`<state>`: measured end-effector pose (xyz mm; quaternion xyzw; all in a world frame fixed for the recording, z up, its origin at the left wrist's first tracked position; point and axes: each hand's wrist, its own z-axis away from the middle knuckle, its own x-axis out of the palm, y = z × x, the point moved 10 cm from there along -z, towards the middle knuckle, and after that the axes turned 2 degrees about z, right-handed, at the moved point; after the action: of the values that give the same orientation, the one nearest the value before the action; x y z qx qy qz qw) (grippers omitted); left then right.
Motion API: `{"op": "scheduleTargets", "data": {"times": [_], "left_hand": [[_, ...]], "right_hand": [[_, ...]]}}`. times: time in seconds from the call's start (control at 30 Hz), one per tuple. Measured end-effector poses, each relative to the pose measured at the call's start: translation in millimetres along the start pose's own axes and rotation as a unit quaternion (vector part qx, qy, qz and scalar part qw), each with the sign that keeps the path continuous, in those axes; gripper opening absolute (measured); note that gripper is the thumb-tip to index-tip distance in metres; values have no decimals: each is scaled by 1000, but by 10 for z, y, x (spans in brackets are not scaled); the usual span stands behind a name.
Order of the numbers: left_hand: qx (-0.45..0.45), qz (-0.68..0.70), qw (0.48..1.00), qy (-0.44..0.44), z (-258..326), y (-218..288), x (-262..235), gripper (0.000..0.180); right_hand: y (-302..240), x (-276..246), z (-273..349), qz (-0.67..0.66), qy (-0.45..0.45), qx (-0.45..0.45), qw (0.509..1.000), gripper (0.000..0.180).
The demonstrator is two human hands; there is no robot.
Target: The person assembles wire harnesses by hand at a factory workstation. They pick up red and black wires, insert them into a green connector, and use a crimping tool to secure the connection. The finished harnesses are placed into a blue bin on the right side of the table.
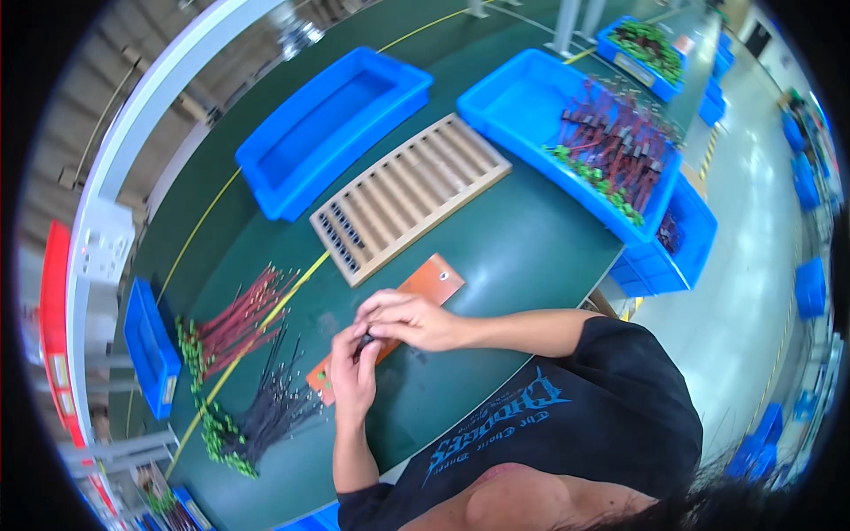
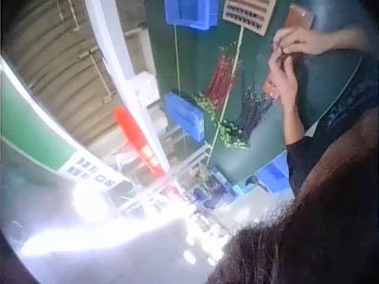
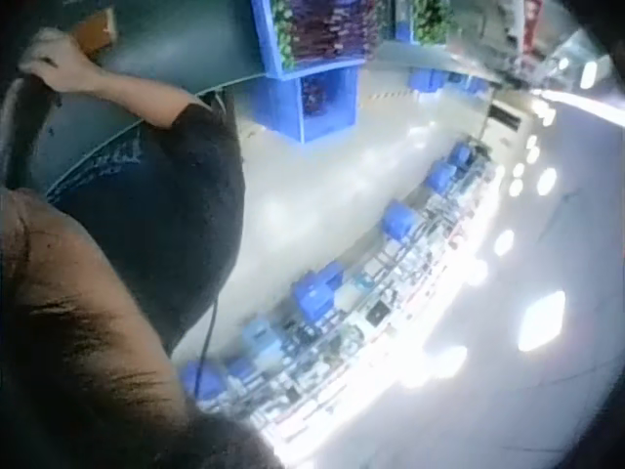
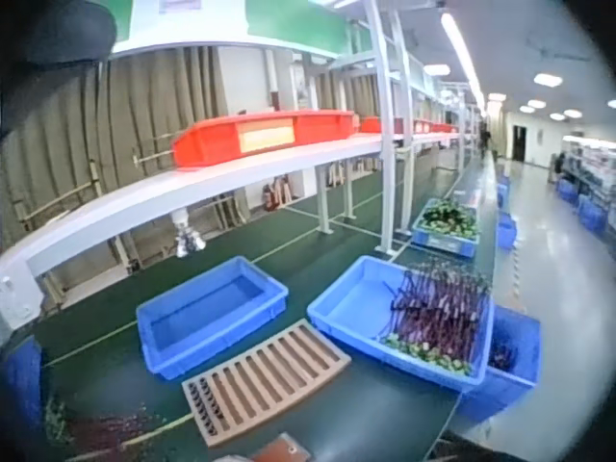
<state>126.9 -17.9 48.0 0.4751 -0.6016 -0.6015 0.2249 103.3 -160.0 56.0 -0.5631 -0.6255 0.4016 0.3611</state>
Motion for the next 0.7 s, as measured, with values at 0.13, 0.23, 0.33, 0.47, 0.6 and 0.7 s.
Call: {"op": "scheduleTargets", "data": {"times": [0.13, 0.23, 0.33, 0.47, 0.6, 0.7], "left_hand": [[-9, 3, 1000, -2, 18, 423, -123, 73], [262, -320, 899, 146, 191, 1034, -366, 62], [418, -376, 813, 150, 719, 1033, -244, 39], [424, -373, 825, -4, 774, 741, 363, 25], [361, -295, 884, -43, 520, 561, 399, 31], [329, -278, 903, -3, 468, 494, 261, 35]], "right_hand": [[-186, -22, -64, -157, 34, 34, 986, 18], [-714, -595, -200, -174, 130, -30, 976, 12], [-1269, -1906, -158, -71, 329, -147, 930, 21], [-1913, -3227, -3, 246, 401, -216, 856, 23], [-1704, -3781, 8, 468, 360, -80, 803, 24], [-1185, -4116, 90, 322, 358, 37, 876, 24]]}}
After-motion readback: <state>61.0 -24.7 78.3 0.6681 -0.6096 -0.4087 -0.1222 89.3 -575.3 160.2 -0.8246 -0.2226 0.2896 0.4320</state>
